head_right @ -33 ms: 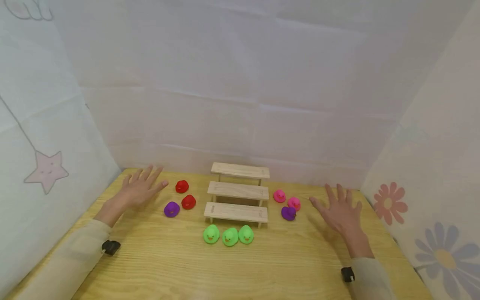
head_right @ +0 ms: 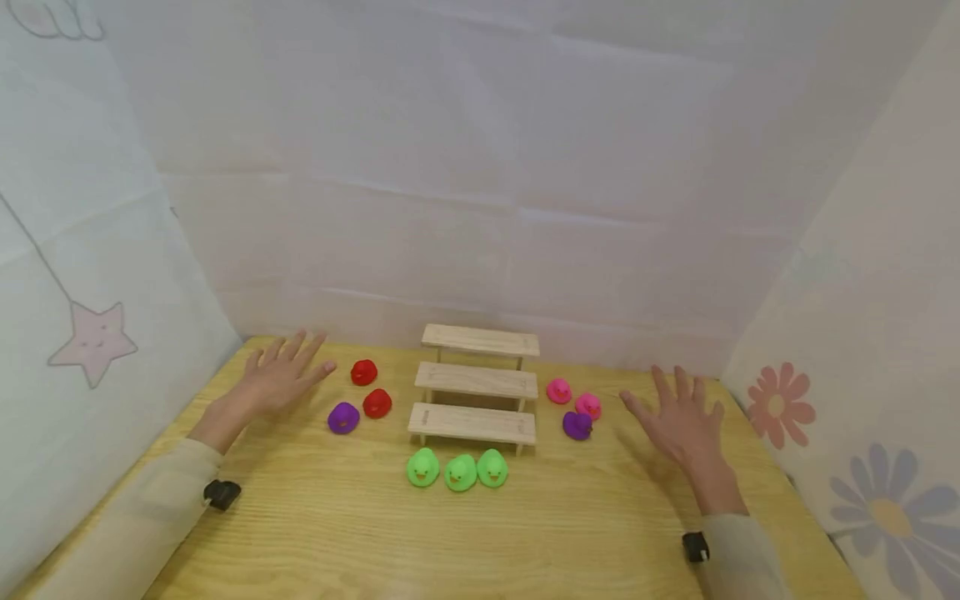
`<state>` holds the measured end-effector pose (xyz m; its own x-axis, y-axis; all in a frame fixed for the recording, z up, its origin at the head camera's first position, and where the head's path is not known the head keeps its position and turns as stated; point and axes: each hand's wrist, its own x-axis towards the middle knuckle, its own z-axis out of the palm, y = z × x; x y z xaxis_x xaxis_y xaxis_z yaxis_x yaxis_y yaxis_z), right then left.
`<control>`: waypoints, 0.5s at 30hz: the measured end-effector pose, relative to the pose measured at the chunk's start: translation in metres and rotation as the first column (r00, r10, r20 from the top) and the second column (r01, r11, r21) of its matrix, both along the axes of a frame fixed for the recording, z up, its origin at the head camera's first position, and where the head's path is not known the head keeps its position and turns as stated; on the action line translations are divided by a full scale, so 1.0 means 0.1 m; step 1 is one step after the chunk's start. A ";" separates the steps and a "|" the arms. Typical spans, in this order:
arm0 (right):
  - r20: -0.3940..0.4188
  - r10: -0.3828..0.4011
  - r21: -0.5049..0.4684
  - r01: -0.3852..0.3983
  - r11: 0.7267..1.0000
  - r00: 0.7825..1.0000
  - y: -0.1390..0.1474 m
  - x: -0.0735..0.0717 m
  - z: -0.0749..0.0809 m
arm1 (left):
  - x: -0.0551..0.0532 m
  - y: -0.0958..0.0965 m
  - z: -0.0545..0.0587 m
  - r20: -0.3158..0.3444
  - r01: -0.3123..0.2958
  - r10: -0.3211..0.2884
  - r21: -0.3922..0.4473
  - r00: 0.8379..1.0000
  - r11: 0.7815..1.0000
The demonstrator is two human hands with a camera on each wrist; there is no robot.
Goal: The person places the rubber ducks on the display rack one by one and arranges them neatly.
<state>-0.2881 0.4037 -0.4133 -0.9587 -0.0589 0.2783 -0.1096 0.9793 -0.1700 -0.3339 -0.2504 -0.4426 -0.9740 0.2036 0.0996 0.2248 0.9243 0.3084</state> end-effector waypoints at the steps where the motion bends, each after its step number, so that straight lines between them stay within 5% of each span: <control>1: -0.010 0.005 -0.002 -0.005 1.000 1.000 0.00 0.00 0.00 | -0.01 0.01 -0.01 -0.005 0.002 -0.002 0.006 1.000 1.000; 9: -0.063 0.050 -0.128 -0.057 0.990 0.997 -0.18 0.05 0.08 | -0.04 0.10 0.00 -0.067 0.049 -0.047 0.026 0.997 0.998; 15: -0.083 0.141 -0.330 -0.161 0.930 0.986 -0.55 0.08 0.13 | 0.10 0.30 0.09 -0.153 0.098 -0.098 -0.011 0.983 0.995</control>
